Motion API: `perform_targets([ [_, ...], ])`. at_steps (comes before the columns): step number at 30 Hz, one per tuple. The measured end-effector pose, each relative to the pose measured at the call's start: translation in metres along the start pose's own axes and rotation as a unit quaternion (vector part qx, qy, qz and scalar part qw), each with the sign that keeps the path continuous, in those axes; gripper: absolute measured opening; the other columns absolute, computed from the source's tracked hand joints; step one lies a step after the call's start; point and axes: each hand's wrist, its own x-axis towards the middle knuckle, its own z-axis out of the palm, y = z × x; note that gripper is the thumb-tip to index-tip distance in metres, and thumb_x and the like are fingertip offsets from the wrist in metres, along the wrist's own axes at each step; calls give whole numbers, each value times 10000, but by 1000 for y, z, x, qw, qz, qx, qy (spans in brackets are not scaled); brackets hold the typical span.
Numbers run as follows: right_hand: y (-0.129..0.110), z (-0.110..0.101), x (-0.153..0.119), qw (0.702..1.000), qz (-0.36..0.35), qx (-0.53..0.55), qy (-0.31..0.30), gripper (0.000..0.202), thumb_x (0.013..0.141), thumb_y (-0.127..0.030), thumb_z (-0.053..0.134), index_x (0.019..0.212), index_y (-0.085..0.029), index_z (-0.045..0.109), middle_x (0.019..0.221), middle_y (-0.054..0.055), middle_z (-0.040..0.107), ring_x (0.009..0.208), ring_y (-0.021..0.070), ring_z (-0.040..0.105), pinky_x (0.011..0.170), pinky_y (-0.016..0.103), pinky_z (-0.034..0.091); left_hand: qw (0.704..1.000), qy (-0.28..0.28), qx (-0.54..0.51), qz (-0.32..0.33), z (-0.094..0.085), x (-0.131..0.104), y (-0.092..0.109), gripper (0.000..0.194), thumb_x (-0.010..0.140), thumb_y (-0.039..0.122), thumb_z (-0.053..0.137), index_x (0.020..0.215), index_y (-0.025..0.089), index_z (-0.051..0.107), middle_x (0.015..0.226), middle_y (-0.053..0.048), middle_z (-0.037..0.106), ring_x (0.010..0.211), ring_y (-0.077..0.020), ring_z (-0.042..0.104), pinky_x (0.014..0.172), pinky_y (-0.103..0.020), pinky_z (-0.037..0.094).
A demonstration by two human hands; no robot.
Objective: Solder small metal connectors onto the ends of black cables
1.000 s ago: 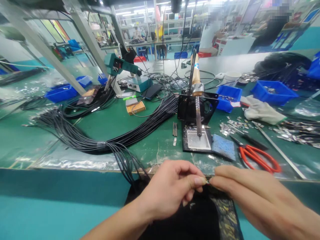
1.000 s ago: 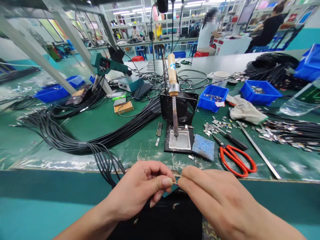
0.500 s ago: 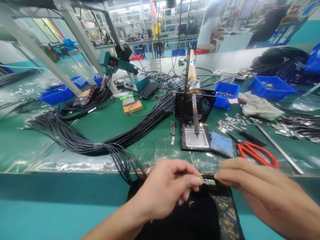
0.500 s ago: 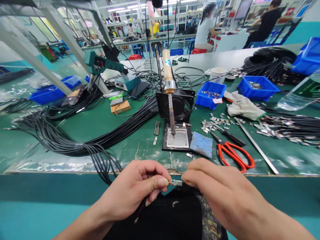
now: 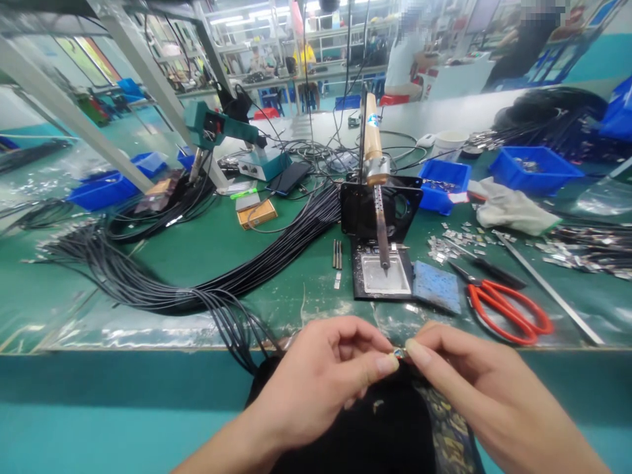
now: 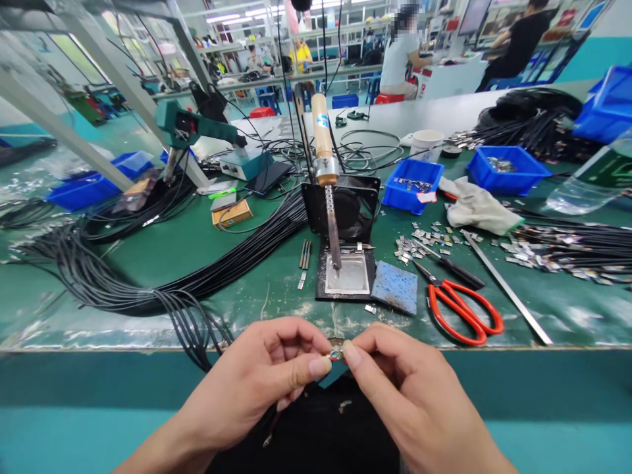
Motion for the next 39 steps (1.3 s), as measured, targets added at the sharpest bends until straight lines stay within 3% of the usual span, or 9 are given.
perform_targets([
  [5, 6, 3, 0, 1000, 11, 27, 8, 371, 965, -530, 579, 768, -233, 684, 676, -21, 641, 611, 107, 563, 546, 156, 468, 1000, 0, -1, -7, 2, 1, 0, 287, 870, 422, 753, 935, 146, 707, 638, 46, 515, 515, -73, 404, 455, -187, 304],
  [14, 11, 4, 0, 998, 28, 53, -1, 356, 973, -507, 591, 778, -226, 689, 704, -25, 637, 640, 108, 571, 577, 169, 470, 1000, 0, -9, -7, 2, 2, 3, 170, 885, 300, 736, 861, 131, 731, 721, 23, 615, 530, -48, 386, 466, -179, 266],
  [20, 11, 4, 2, 1000, 14, 5, -5, 367, 1004, -496, 543, 819, -222, 702, 730, -6, 666, 655, 133, 611, 576, 208, 497, 1000, -2, -5, -6, 1, 3, 3, 209, 918, 330, 698, 871, 129, 722, 711, 28, 595, 522, -48, 365, 457, -185, 249],
  [22, 11, 4, 2, 999, -24, -35, 24, 287, 1009, -451, 560, 895, -235, 711, 776, -11, 698, 639, 124, 639, 559, 202, 509, 1000, -2, -3, -4, 0, 3, 2, 218, 928, 342, 687, 884, 131, 722, 714, 27, 595, 525, -50, 371, 461, -186, 258],
  [24, 11, 3, 0, 985, -115, -100, 83, 153, 1003, -353, 596, 988, -249, 708, 881, -9, 725, 671, 111, 677, 592, 189, 532, 1000, 2, -4, -3, 1, 3, 2, 226, 937, 351, 679, 896, 133, 722, 706, 29, 592, 530, -54, 382, 465, -185, 269],
  [26, 11, 0, -1, 951, -222, -179, 123, 111, 997, -232, 597, 1059, -250, 688, 982, 0, 725, 769, 103, 708, 694, 173, 552, 1000, 6, -6, -4, 1, 2, 1, 227, 938, 357, 682, 904, 135, 720, 692, 34, 582, 531, -56, 378, 468, -185, 273],
  [28, 12, -4, -1, 918, -293, -246, 109, 190, 1003, -140, 551, 1127, -241, 655, 1044, 19, 721, 868, 110, 715, 772, 178, 554, 1000, 9, -7, -4, 1, 2, 1, 226, 935, 360, 688, 908, 138, 720, 693, 37, 580, 528, -54, 373, 468, -185, 272],
  [34, 17, -17, -1, 891, -324, -319, -3, 301, 1014, -77, 463, 1256, -203, 592, 1098, 70, 718, 914, 163, 723, 717, 263, 566, 1000, 3, 4, -12, 4, 1, -1, 207, 944, 351, 675, 931, 150, 725, 725, 37, 585, 529, -54, 369, 465, -199, 244],
  [39, 16, -22, -1, 883, -327, -334, -40, 339, 1003, -65, 447, 1286, -200, 577, 1091, 71, 723, 879, 181, 731, 709, 305, 581, 1000, 5, 3, -13, 5, 0, -2, 217, 934, 372, 687, 913, 159, 719, 697, 50, 545, 529, -63, 326, 474, -215, 226],
])
